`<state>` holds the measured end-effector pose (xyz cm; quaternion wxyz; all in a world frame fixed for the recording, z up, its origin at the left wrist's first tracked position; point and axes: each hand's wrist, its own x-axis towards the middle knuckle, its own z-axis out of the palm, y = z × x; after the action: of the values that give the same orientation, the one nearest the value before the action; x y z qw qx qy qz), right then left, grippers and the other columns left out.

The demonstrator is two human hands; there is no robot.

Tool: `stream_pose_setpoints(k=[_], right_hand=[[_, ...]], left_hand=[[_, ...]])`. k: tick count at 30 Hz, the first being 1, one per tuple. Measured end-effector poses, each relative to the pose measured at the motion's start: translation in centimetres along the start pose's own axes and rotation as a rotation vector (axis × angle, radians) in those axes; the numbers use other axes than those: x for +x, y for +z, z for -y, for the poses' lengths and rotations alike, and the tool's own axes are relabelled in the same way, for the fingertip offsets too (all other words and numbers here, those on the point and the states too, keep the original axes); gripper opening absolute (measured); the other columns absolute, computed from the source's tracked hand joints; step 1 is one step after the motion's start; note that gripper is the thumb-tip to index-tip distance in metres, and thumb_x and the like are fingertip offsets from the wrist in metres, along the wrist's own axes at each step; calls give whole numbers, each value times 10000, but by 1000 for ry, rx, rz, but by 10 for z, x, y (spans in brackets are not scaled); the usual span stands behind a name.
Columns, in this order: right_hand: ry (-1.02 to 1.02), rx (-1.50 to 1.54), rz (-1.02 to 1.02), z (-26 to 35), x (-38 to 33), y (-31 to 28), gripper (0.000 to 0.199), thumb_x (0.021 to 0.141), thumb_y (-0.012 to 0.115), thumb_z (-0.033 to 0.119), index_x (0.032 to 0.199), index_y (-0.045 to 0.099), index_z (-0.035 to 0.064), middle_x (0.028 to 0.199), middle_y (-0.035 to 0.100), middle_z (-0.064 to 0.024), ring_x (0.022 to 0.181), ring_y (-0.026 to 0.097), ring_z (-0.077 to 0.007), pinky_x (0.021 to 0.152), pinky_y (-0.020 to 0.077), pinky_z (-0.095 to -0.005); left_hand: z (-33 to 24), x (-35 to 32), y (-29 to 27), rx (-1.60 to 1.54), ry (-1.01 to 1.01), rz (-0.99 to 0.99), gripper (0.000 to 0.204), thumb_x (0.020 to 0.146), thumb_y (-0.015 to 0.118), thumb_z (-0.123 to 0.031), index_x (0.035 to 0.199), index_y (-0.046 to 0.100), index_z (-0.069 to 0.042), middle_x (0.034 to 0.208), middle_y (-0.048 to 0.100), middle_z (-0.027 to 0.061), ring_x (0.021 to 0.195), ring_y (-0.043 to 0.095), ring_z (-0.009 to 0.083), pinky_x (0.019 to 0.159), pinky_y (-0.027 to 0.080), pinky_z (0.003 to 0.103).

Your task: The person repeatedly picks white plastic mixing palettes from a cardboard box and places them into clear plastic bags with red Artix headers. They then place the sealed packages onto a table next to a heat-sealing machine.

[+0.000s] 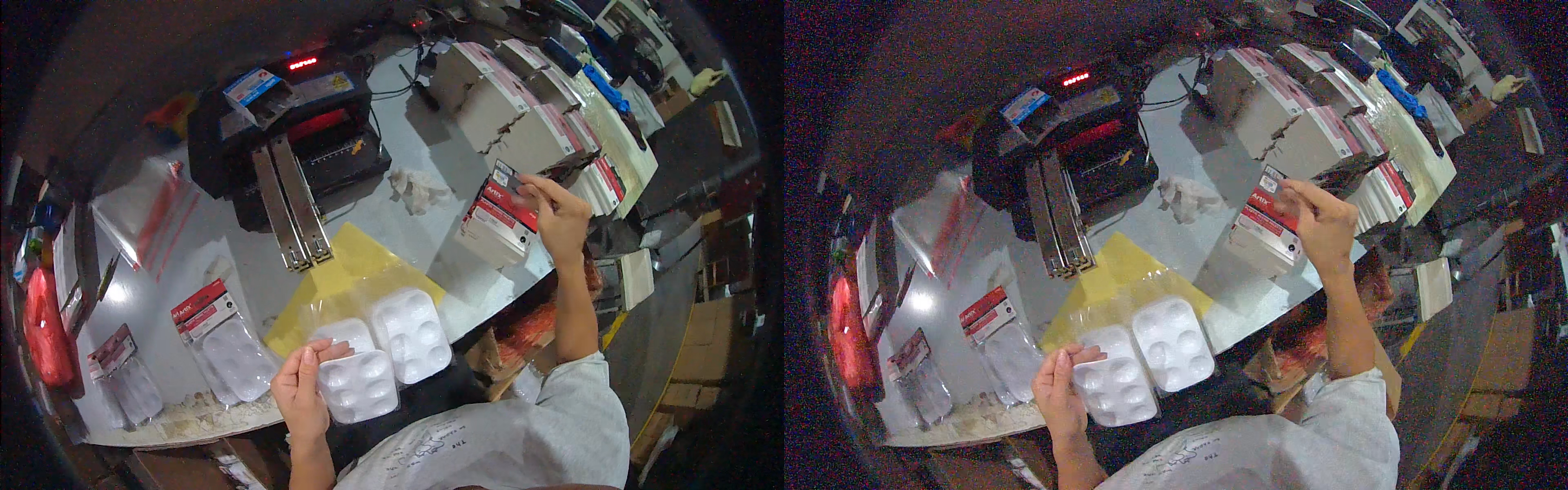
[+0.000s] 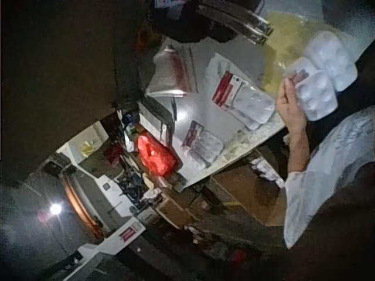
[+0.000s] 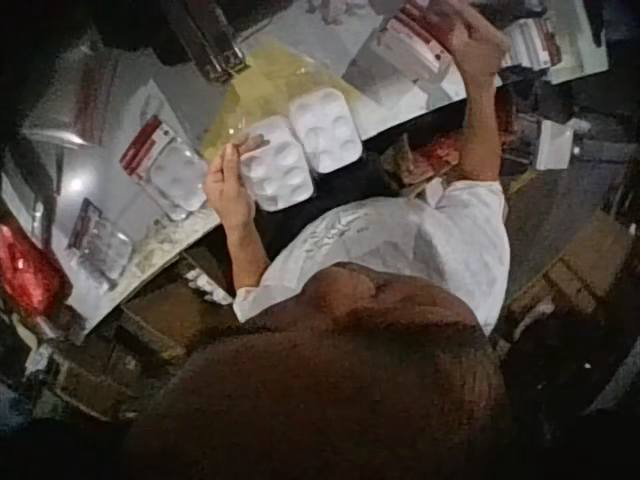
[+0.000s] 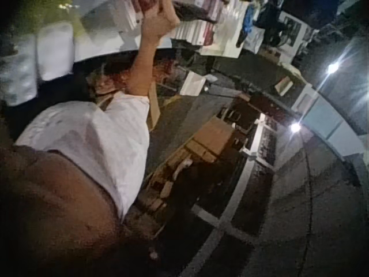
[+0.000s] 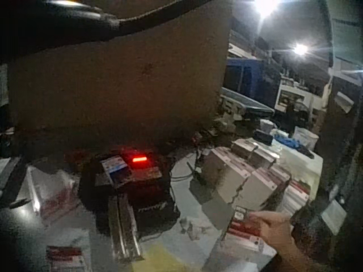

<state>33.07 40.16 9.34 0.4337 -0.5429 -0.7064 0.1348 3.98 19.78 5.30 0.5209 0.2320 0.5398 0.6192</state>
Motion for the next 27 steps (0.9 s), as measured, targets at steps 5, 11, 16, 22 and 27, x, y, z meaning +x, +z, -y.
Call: stream_pose_setpoints(k=[5,11,16,22,27], right_hand=[[196,64,31,1,-12,-13,136,862,575,69,798,679,10,503,544,-20,374,491,-49,318,349,-215],[129,-156,78,-14,-9,-9,247,934,497,156,799,639,6,494,511,-19,394,519,-88,377,388,-247],[67,95,49,-29,-6,-3,191,916,501,119,851,625,-11,615,602,-55,567,617,-131,540,477,-251],[-230,-292,99,-40,2,-9,410,699,753,217,1031,634,9,1085,628,-129,951,619,-219,852,467,-308],[-92,-336,343,-73,1,5,858,584,810,358,1272,463,-19,1296,490,-183,1211,470,-291,1008,364,-349]], left_hand=[[5,-1,13,16,-46,39,272,926,483,-192,973,581,58,858,663,208,795,654,266,767,494,336],[5,-2,15,46,-47,28,275,929,480,-187,972,581,64,845,664,199,782,656,262,761,498,341],[6,-2,14,38,-40,35,287,928,483,-190,988,580,73,857,663,203,790,657,274,767,500,352],[-1,-3,14,17,-108,31,303,936,473,-177,1021,574,96,909,656,212,840,653,285,791,497,347],[-1,2,11,59,-127,19,314,937,468,-151,1081,546,117,977,641,222,873,647,309,820,492,367]])
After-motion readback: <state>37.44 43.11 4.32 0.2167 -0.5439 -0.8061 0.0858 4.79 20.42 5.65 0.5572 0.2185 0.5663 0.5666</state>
